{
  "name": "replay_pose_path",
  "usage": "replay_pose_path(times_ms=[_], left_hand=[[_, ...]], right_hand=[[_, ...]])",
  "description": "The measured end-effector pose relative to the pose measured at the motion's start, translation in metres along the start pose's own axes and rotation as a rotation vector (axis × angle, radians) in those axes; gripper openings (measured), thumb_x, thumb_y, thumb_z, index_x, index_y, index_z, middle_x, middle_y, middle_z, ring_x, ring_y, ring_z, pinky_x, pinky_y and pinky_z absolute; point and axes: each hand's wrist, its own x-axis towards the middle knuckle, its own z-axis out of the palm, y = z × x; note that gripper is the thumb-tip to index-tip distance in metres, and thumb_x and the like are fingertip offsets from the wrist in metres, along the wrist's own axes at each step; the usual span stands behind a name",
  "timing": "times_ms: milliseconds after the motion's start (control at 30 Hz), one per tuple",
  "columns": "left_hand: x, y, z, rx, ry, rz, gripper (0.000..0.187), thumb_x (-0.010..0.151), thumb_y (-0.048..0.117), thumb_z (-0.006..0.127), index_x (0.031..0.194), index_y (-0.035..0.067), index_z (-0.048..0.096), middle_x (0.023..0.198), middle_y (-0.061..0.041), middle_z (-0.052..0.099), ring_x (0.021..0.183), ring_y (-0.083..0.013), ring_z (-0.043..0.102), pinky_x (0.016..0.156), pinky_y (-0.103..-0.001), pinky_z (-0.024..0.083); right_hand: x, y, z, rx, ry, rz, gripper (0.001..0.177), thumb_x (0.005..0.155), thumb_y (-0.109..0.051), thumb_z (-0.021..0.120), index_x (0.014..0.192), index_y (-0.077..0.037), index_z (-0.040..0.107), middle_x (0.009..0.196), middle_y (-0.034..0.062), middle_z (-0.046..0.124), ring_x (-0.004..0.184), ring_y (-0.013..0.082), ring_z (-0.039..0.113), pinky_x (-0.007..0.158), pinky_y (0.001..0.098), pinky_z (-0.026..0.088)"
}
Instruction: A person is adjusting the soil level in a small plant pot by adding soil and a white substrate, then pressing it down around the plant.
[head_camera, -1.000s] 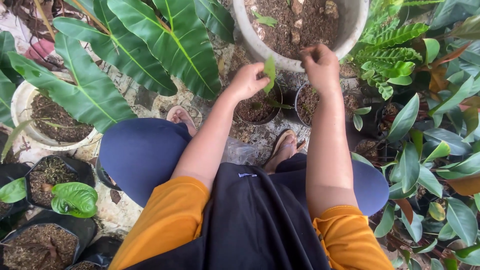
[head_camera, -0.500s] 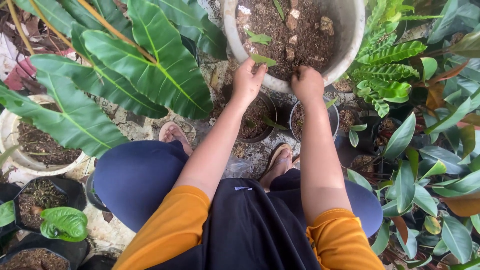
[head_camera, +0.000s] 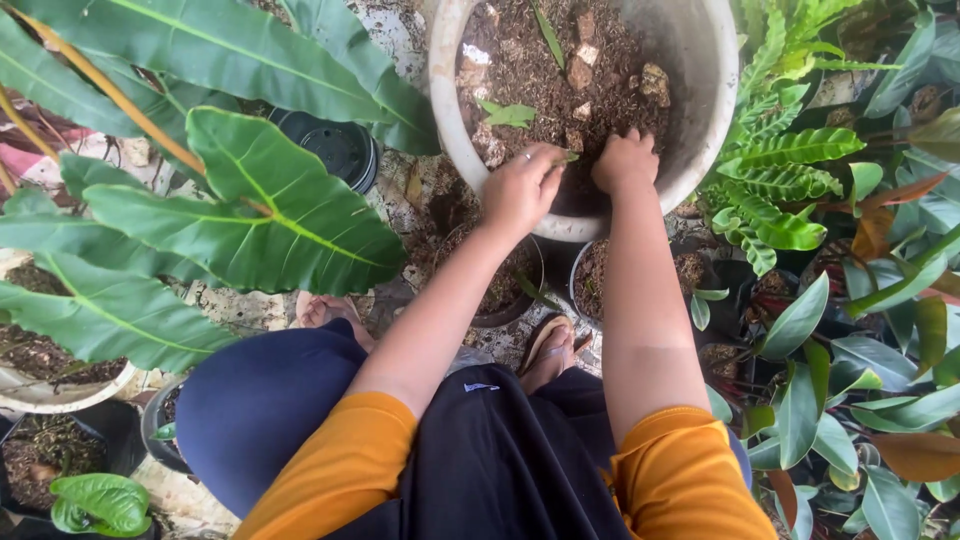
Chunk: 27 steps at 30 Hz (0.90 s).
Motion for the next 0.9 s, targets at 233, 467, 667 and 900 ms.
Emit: replay_pose_path(times_ms=[233, 467, 667, 900], left_hand=[[-0.01, -0.013, 0.026, 0.116, -0.024, 0.04, 0.017, 0.095, 0.027, 0.067, 0.109, 0.019, 0.073, 0.11, -0.005, 0.075, 0.099, -0.0285, 0.075, 0.076, -0.039, 0.062], [-0.03, -0.01, 0.038, 0.205, -0.076, 0.118, 0.021, 0.096, 0.026, 0.064, 0.114, 0.017, 0.072, 0.11, -0.005, 0.073, 0.099, -0.0254, 0.072, 0.076, -0.035, 0.06], [-0.031, -0.016, 0.049, 0.256, -0.01, 0.169, 0.024, 0.094, 0.029, 0.064, 0.115, 0.019, 0.07, 0.109, -0.002, 0.071, 0.097, -0.024, 0.07, 0.075, -0.036, 0.059], [-0.033, -0.017, 0.052, 0.285, 0.014, 0.192, 0.024, 0.094, 0.031, 0.062, 0.115, 0.02, 0.07, 0.108, -0.001, 0.07, 0.095, -0.0227, 0.069, 0.075, -0.036, 0.058]], right_hand=[[-0.002, -0.006, -0.033, -0.027, -0.063, 0.077, 0.065, 0.102, -0.021, 0.05, 0.163, -0.008, 0.035, 0.167, 0.0187, 0.025, 0.151, 0.0421, 0.019, 0.117, 0.0566, 0.035], [0.012, -0.005, -0.018, -0.097, -0.073, 0.112, 0.081, 0.096, -0.037, 0.066, 0.16, 0.001, 0.033, 0.154, 0.024, 0.043, 0.143, 0.0422, 0.028, 0.113, 0.0485, 0.039], [0.028, 0.007, 0.001, -0.076, -0.047, 0.101, 0.076, 0.092, -0.049, 0.07, 0.143, 0.005, 0.055, 0.139, 0.0234, 0.059, 0.132, 0.0409, 0.046, 0.102, 0.0511, 0.047], [-0.004, -0.01, -0.023, -0.14, -0.087, 0.109, 0.074, 0.095, -0.056, 0.064, 0.146, -0.003, 0.057, 0.145, 0.0175, 0.059, 0.138, 0.0356, 0.04, 0.11, 0.0526, 0.039]])
